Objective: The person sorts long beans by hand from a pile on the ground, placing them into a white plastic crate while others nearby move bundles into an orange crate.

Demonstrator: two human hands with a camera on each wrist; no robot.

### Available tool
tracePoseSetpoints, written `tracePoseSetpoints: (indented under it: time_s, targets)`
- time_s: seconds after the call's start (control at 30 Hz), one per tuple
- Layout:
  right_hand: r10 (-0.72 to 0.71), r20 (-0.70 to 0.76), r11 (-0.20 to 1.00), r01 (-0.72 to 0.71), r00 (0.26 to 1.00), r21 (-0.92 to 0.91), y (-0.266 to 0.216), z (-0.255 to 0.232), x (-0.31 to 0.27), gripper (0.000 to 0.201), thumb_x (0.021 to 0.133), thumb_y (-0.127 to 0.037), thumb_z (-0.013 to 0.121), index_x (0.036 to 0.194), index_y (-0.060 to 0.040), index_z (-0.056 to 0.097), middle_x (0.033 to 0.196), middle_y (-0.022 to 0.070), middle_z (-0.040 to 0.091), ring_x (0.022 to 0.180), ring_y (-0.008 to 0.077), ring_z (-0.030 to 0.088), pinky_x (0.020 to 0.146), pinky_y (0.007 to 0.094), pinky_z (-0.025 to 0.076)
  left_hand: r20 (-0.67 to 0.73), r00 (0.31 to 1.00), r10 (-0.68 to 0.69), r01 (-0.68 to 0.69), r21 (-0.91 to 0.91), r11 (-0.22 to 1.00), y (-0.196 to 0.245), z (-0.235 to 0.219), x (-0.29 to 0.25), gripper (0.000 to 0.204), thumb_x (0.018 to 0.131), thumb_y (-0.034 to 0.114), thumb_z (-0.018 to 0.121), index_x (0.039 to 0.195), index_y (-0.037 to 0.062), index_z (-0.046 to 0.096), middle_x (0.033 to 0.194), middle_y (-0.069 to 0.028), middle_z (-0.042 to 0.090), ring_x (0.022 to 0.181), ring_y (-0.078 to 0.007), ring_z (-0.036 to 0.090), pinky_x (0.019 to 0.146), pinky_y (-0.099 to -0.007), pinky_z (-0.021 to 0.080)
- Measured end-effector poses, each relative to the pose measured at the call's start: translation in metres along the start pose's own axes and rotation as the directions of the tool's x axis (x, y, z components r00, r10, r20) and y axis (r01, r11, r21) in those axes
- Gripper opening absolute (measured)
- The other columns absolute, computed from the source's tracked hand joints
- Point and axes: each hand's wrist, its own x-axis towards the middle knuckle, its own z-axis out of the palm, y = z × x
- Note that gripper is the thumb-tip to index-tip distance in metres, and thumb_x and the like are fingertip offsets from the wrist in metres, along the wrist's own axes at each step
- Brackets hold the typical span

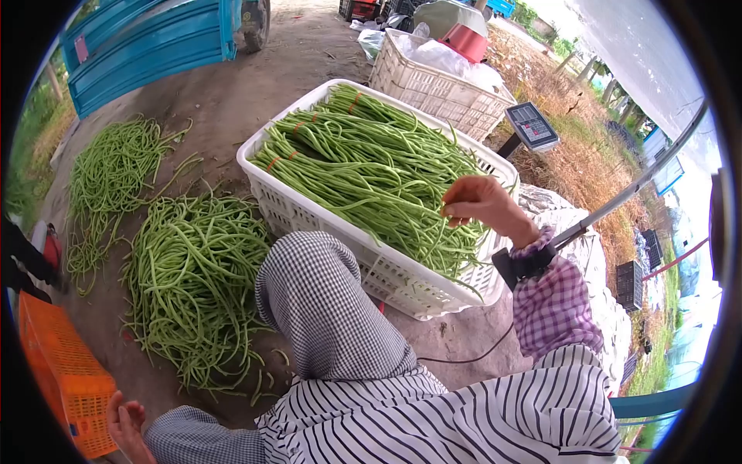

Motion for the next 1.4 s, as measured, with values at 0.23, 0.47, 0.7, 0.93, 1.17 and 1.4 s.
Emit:
tracePoseSetpoints:
  time_s: [0.23, 0.47, 0.7, 0.93, 1.17, 1.4]
  targets:
    - [0.02, 0.356, 0.589, 0.276, 0.934, -0.759, -0.011, 0.103, -0.025, 0.017, 0.079, -0.015, 0.069, 0.09, -0.0044, 0.064, 0.069, 0.0084, 0.067, 0.062, 0.0171, 0.065, 0.058, 0.027, 0.051, -0.025, 1.0, 0.0, 0.0, 0.004, 1.0, 0.004, 0.003, -0.007, 0.03, 0.095, 0.02, 0.05, 0.117, 0.0, 0.053, 0.095, -0.0118, 0.063, 0.086, -0.0195, 0.06, 0.082, -0.0306, 0.049]
    - [-0.263, -0.131, 0.898, 0.193, 0.956, -0.396, -0.002, 0.051, -0.006, 0.014, 0.084, -0.011, 0.061, 0.095, -0.0022, 0.061, 0.078, 0.0102, 0.066, 0.068, 0.0193, 0.064, 0.064, 0.0317, 0.051, 0.004, 1.0, 0.007, -0.007, -0.022, 1.0, -0.002, -0.007, -0.007, 0.029, 0.096, 0.02, 0.049, 0.118, 0.0011, 0.053, 0.097, -0.0117, 0.063, 0.088, -0.0201, 0.061, 0.083, -0.0318, 0.049]
    - [-0.423, -0.607, 0.493, -0.391, 0.673, -0.777, 0.102, -0.089, 0.031, 0.035, 0.082, -0.014, 0.059, 0.112, 0.0021, 0.051, 0.115, 0.0225, 0.054, 0.106, 0.0356, 0.055, 0.086, 0.043, 0.045, -0.012, 1.0, -0.006, 0.005, -0.038, 0.999, 0.001, -0.004, -0.008, 0.029, 0.096, 0.02, 0.049, 0.118, 0.0018, 0.053, 0.097, -0.0116, 0.063, 0.088, -0.0199, 0.061, 0.083, -0.0322, 0.049]
    - [0.553, 0.176, -0.122, 0.288, 0.815, -0.95, 0.207, -0.137, 0.058, 0.029, 0.077, -0.022, 0.068, 0.091, 0.0014, 0.06, 0.081, 0.0156, 0.064, 0.073, 0.0303, 0.063, 0.064, 0.0375, 0.052, -0.002, 1.0, -0.014, 0.014, -0.046, 0.999, -0.002, -0.007, -0.006, 0.029, 0.096, 0.019, 0.049, 0.118, 0.0007, 0.053, 0.096, -0.0118, 0.063, 0.087, -0.0196, 0.061, 0.083, -0.0315, 0.049]
    - [0.675, -0.357, 0.366, -0.713, 0.646, -0.598, 0.075, -0.097, 0.03, 0.031, 0.082, -0.016, 0.049, 0.093, 0.0104, 0.061, 0.091, 0.0199, 0.067, 0.079, 0.0226, 0.068, 0.06, 0.0327, 0.058, -0.051, 0.998, -0.037, 0.038, 0.02, 0.999, 0.009, 0.003, -0.008, 0.028, 0.095, 0.018, 0.05, 0.117, 0.0004, 0.055, 0.095, -0.0121, 0.063, 0.087, -0.0197, 0.06, 0.084, -0.0318, 0.05]
    - [-0.451, -0.554, 0.292, -0.47, 0.7, -0.833, 0.052, -0.113, 0.067, 0.014, 0.082, -0.011, 0.049, 0.082, -0.0016, 0.059, 0.09, 0.0206, 0.062, 0.086, 0.0371, 0.061, 0.073, 0.0443, 0.049, -0.022, 1.0, -0.001, 0.001, 0.014, 1.0, 0.002, 0.003, -0.002, 0.029, 0.095, 0.019, 0.051, 0.117, -0.0005, 0.055, 0.094, -0.0121, 0.062, 0.085, -0.0191, 0.061, 0.081, -0.0313, 0.051]
